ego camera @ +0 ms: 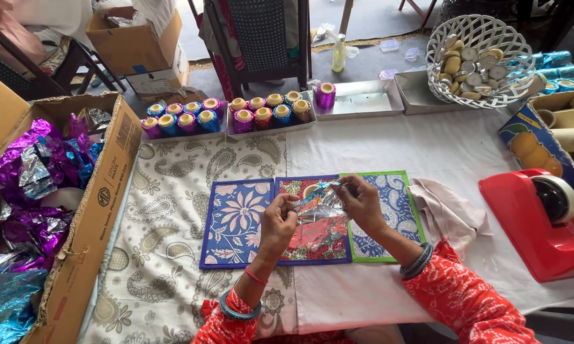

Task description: The person sits at a table and wraps small beige cups with shiny metallic foil. They wipe the cups with a cloth, pick up foil sheets from a box, and wrap the cups by hand, placing the finished items into a tray.

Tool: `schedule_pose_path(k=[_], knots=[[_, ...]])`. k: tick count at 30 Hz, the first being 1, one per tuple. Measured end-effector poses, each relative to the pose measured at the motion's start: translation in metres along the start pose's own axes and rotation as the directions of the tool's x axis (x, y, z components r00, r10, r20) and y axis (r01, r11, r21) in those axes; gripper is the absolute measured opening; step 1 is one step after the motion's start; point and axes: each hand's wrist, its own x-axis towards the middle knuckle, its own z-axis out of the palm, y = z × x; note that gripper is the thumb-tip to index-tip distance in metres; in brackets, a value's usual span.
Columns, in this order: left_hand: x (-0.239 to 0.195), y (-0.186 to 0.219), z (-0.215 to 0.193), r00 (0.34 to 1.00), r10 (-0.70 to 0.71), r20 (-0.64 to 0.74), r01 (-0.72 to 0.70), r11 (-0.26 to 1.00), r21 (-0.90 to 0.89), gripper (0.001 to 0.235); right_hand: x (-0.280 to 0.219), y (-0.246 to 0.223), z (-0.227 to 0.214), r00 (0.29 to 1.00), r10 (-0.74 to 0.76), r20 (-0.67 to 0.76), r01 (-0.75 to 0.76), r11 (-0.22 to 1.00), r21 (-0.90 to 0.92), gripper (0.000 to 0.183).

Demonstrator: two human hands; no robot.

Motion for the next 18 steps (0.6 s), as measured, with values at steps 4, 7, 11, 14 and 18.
schedule_pose_path(k=[4, 7, 11, 14, 18], knots=[[-0.008, 0.045, 0.009, 0.996, 0.083, -0.035, -0.071, 0.962, 0.264, 0.033, -0.006, -0.005, 0.001, 0.999, -0.001, 0.034, 0.005, 0.993, -0.117, 0.014], [-0.012, 0.065, 0.015, 0.825, 0.562, 0.059, -0.544, 0.762, 0.350, 0.051, -0.013, -0.004, 0.006, 0.990, 0.036, 0.138, -0.034, 0.999, -0.014, 0.016], [-0.014, 0.041, 0.019, 0.815, 0.577, 0.059, -0.543, 0.724, 0.426, 0.050, -0.023, -0.003, 0.013, 0.978, -0.114, 0.174, 0.122, 0.992, -0.038, 0.017], [-0.013, 0.028, 0.013, 0.894, 0.447, -0.031, -0.397, 0.823, 0.406, 0.029, -0.026, -0.029, 0.015, 0.968, -0.141, 0.206, 0.160, 0.984, -0.076, 0.025], [-0.010, 0.023, 0.009, 0.940, 0.317, -0.127, -0.257, 0.901, 0.348, 0.019, -0.022, -0.020, 0.014, 0.934, -0.299, 0.194, 0.346, 0.890, -0.297, 0.021]])
